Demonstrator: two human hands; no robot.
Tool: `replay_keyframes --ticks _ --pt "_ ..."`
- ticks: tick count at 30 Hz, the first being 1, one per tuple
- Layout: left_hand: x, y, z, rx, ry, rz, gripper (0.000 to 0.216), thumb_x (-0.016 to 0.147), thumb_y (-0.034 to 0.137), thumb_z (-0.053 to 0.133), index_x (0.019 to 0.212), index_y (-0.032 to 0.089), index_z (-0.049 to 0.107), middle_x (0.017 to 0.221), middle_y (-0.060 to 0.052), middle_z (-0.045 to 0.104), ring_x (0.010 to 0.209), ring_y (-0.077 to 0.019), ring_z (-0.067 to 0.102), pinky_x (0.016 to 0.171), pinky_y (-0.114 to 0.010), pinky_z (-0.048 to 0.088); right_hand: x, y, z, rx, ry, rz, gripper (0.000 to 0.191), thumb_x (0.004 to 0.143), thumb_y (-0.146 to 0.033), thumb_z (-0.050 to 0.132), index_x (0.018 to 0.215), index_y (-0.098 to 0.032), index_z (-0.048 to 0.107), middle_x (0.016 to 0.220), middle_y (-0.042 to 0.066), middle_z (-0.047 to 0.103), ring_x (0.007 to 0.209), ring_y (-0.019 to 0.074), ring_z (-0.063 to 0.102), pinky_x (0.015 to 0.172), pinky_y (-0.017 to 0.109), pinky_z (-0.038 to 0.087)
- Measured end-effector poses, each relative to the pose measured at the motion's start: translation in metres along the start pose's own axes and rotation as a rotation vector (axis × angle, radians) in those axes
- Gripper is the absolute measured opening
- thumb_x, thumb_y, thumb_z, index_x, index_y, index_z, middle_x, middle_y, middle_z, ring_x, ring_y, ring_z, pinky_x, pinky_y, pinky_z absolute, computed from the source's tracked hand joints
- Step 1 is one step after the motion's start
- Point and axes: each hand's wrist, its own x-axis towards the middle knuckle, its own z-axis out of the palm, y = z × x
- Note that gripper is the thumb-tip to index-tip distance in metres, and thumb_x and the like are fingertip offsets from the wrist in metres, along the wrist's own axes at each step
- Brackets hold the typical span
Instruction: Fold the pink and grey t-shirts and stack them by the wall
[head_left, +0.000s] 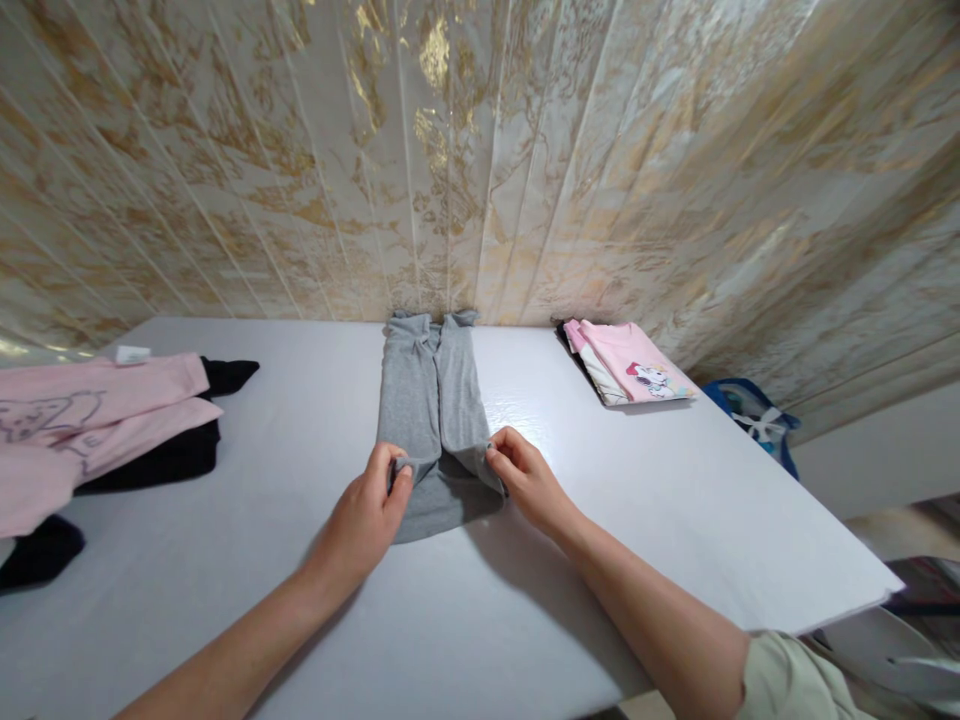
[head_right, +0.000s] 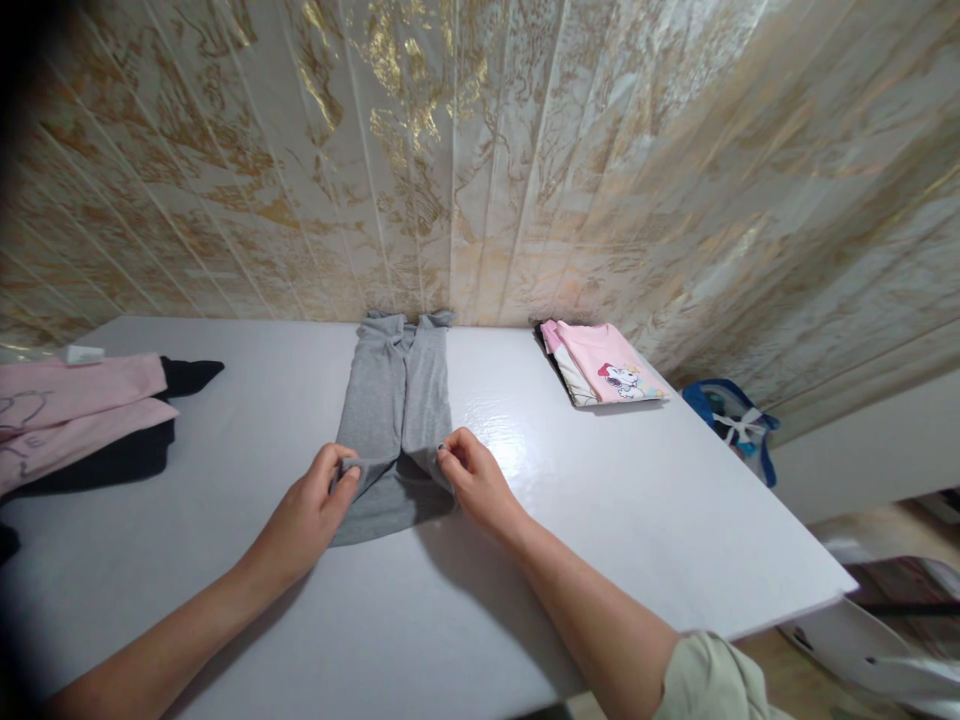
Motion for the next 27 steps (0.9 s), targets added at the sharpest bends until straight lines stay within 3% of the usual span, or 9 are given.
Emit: replay_keyframes --ticks 2,4,6,9,15,20,23,27 --pt "-0.004 0.003 0.004 0.060 -0.036 0.163 0.022 0.092 0.033 0.043 0.112 0.023 0.047 0.107 -0.006 0.065 0.100 -0.0208 0.063 0.086 -0.037 0.050 0.001 0.001 0.000 0.004 0.019 -0.005 0.020 0.085 -0.040 0.051 0.080 -0.021 0.046 0.067 -0.006 0.041 0.061 0.0114 0.039 0.057 0.025 0.032" --pt "-0.008 0.006 0.008 0.159 -0.056 0.357 0.029 0.090 0.028 0.050 0.119 0.024 0.049 0.127 -0.008 0.057 0.118 -0.0231 0.055 0.100 -0.044 0.044 0.001 0.002 0.000 0.006 0.034 -0.007 0.020 0.085 -0.040 0.051 0.079 -0.021 0.046 0.068 -0.005 0.041 0.061 0.0115 0.039 0.057 0.025 0.032" --pt "-0.011 0.008 0.013 0.263 -0.083 0.517 0.027 0.088 0.023 0.054 0.115 0.025 0.054 0.127 -0.007 0.056 0.120 -0.0240 0.052 0.108 -0.049 0.037 0.001 0.001 0.000 0.012 0.041 -0.012 0.020 0.085 -0.040 0.052 0.079 -0.021 0.046 0.068 -0.005 0.041 0.062 0.0115 0.039 0.057 0.025 0.032" --pt "-0.014 0.012 0.022 0.356 -0.133 0.621 0.021 0.085 0.019 0.058 0.106 0.022 0.059 0.111 -0.005 0.062 0.111 -0.0232 0.054 0.109 -0.051 0.035 0.001 0.000 -0.001 0.014 0.039 -0.025 0.020 0.085 -0.039 0.052 0.079 -0.021 0.046 0.069 -0.005 0.041 0.062 0.0114 0.039 0.058 0.025 0.032" --pt "-0.009 0.018 0.029 0.385 -0.173 0.581 0.010 0.084 0.010 0.053 0.084 0.019 0.057 0.088 -0.004 0.061 0.092 -0.0212 0.056 0.095 -0.045 0.045 0.001 -0.003 -0.002 0.008 0.018 -0.033 0.019 0.085 -0.037 0.053 0.077 -0.021 0.046 0.066 -0.006 0.041 0.060 0.0106 0.038 0.056 0.024 0.032" --pt "-0.012 0.021 0.021 0.220 -0.251 0.566 0.010 0.084 0.011 0.051 0.082 0.020 0.055 0.096 -0.003 0.063 0.095 -0.0197 0.057 0.094 -0.041 0.045 0.001 -0.002 -0.003 -0.018 0.009 -0.042 0.018 0.085 -0.036 0.053 0.077 -0.021 0.046 0.066 -0.006 0.042 0.060 0.0106 0.039 0.056 0.024 0.032" --pt "-0.016 0.020 0.019 0.154 -0.280 0.527 0.007 0.089 0.019 0.051 0.089 0.021 0.058 0.107 -0.005 0.064 0.103 -0.0205 0.057 0.091 -0.038 0.047 0.000 -0.002 -0.004 -0.033 -0.005 -0.058 0.016 0.085 -0.034 0.053 0.079 -0.021 0.046 0.067 -0.005 0.044 0.061 0.0109 0.041 0.057 0.024 0.034" --pt "-0.017 0.020 0.016 0.169 -0.185 0.423 0.021 0.094 0.027 0.047 0.108 0.022 0.061 0.113 -0.007 0.064 0.109 -0.0219 0.057 0.095 -0.040 0.047 -0.001 -0.003 -0.005 -0.089 -0.030 -0.085 0.013 0.086 -0.031 0.051 0.080 -0.021 0.048 0.070 -0.004 0.047 0.065 0.0122 0.045 0.062 0.025 0.037"
